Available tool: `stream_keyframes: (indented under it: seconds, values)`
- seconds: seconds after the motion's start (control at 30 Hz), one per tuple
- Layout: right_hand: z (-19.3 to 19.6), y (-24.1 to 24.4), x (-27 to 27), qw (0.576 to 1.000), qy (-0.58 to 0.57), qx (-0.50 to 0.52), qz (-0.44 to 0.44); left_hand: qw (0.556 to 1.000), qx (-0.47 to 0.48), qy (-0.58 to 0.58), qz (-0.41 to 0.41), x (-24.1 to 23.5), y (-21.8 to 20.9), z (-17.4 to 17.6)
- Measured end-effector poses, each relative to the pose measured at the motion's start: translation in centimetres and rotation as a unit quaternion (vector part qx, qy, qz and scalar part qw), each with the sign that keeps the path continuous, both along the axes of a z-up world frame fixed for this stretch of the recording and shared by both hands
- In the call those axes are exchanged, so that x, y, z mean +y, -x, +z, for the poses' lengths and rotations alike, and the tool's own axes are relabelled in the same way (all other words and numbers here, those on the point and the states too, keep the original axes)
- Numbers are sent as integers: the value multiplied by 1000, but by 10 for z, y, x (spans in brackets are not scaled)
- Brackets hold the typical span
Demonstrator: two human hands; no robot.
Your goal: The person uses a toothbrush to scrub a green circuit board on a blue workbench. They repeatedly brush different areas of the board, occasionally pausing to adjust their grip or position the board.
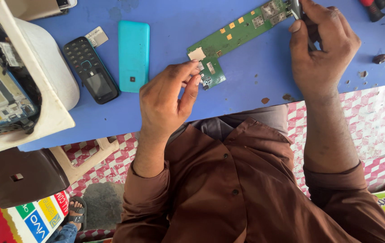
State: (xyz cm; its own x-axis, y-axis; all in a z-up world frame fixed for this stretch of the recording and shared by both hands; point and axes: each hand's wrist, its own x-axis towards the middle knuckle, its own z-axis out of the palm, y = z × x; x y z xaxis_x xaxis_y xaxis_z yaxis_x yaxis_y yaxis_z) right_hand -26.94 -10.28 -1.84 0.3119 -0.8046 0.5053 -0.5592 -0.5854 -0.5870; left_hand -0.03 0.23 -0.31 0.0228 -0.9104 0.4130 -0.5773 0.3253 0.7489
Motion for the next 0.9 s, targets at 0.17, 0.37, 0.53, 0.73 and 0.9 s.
stream_keyframes:
  seconds: [0.17,0.37,0.53,0.73,0.9]
  values:
    - [0,0,1,1000,1,9,-1,999,36,-3,0,2,0,-2]
    - [0,0,0,1000,3,3,6,1000,27,-9,-4,0,-1,-1]
    - [-2,3,1,1000,3,14,6,999,47,-12,-5,0,-1,-3]
    - [-1,2,0,1000,2,20,4,1000,25,-16,-3,2,-2,0]
    - [0,1,-1,1000,6,25,-9,1000,15,-12,-9,-2,-3,0]
